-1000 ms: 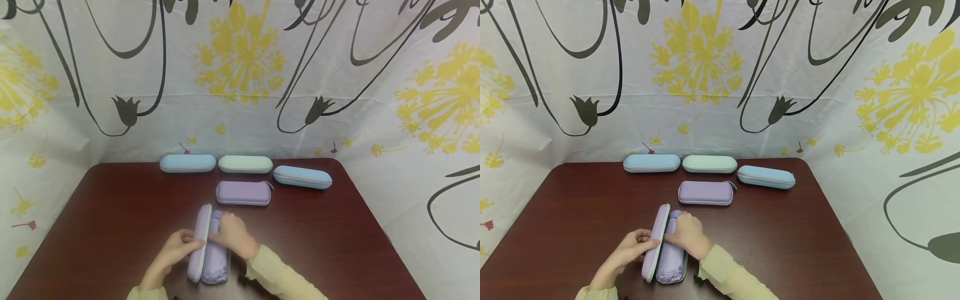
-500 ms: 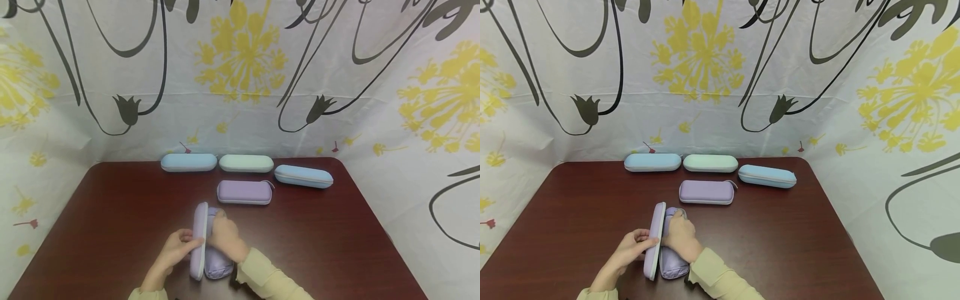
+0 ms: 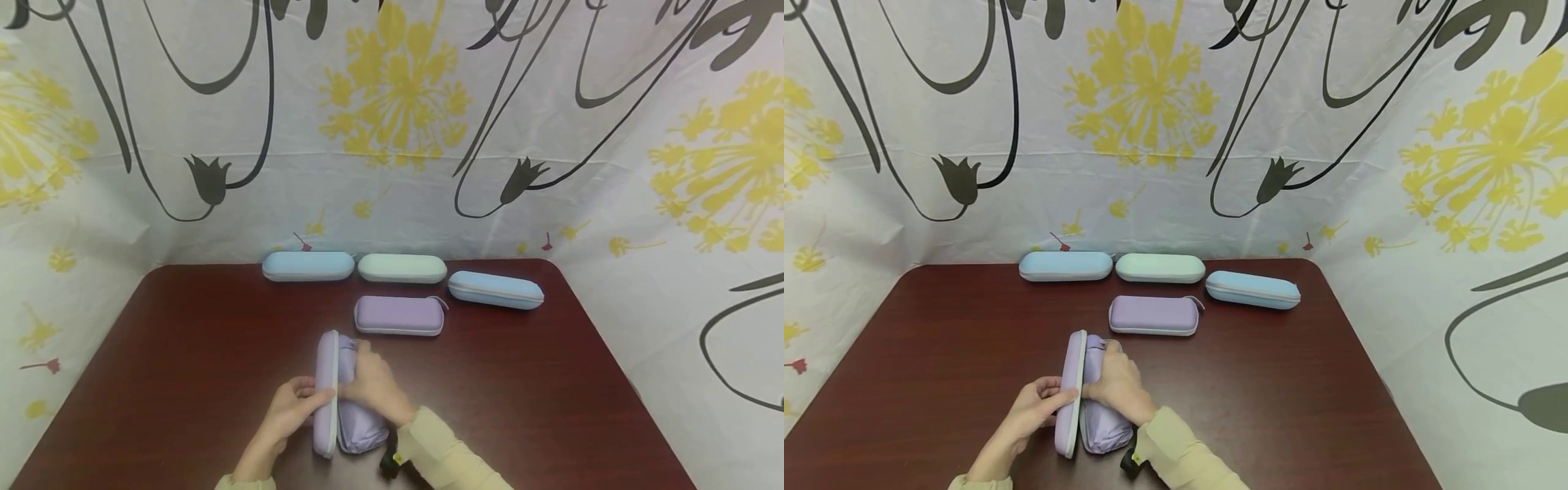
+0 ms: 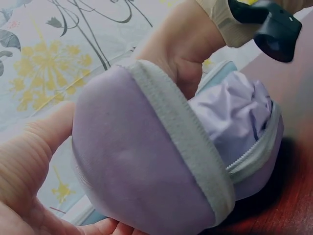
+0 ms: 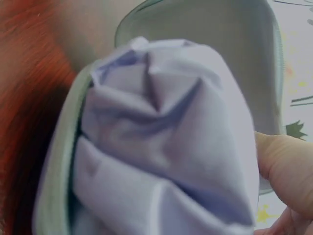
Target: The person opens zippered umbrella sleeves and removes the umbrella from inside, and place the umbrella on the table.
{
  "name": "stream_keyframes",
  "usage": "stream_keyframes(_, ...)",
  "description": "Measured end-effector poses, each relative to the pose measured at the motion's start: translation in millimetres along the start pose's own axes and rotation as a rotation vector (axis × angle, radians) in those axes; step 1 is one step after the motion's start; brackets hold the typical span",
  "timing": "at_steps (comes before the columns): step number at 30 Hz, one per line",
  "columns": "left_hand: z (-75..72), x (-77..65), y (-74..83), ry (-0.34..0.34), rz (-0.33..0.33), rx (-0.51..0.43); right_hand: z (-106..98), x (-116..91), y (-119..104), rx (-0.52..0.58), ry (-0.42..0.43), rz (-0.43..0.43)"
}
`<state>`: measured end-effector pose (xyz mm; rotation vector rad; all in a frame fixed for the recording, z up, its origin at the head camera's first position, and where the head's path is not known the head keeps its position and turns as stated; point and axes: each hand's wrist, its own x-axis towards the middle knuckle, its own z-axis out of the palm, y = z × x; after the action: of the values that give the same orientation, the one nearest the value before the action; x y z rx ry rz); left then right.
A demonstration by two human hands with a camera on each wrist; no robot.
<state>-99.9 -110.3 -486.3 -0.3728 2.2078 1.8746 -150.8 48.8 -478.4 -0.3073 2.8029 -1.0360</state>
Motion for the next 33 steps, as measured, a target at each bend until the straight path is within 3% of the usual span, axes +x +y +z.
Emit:
stream_keyframes(10,-6.6,-2.4,-0.2,0.009,0.013,0.044,-14.0,3.5,7.2,0.179,0.024,0.054)
stream_keyframes(15,-17.8,-5.0,-2.4,0.032,-0.002,0.067,-26.3,0.3,15.4,0.213,0.018,0.057)
stream_keyframes(24,-60.1,-6.1,-7.7,0.06,-0.031,0.156,-56.8,-19.3,45.4,0.176,0.06,0.055)
stream_keyframes(33,-117.4,-7.9,-10.5,0.114,-0.065,0.248,-94.8,-41.4,83.6,0.118,0.147,0.15)
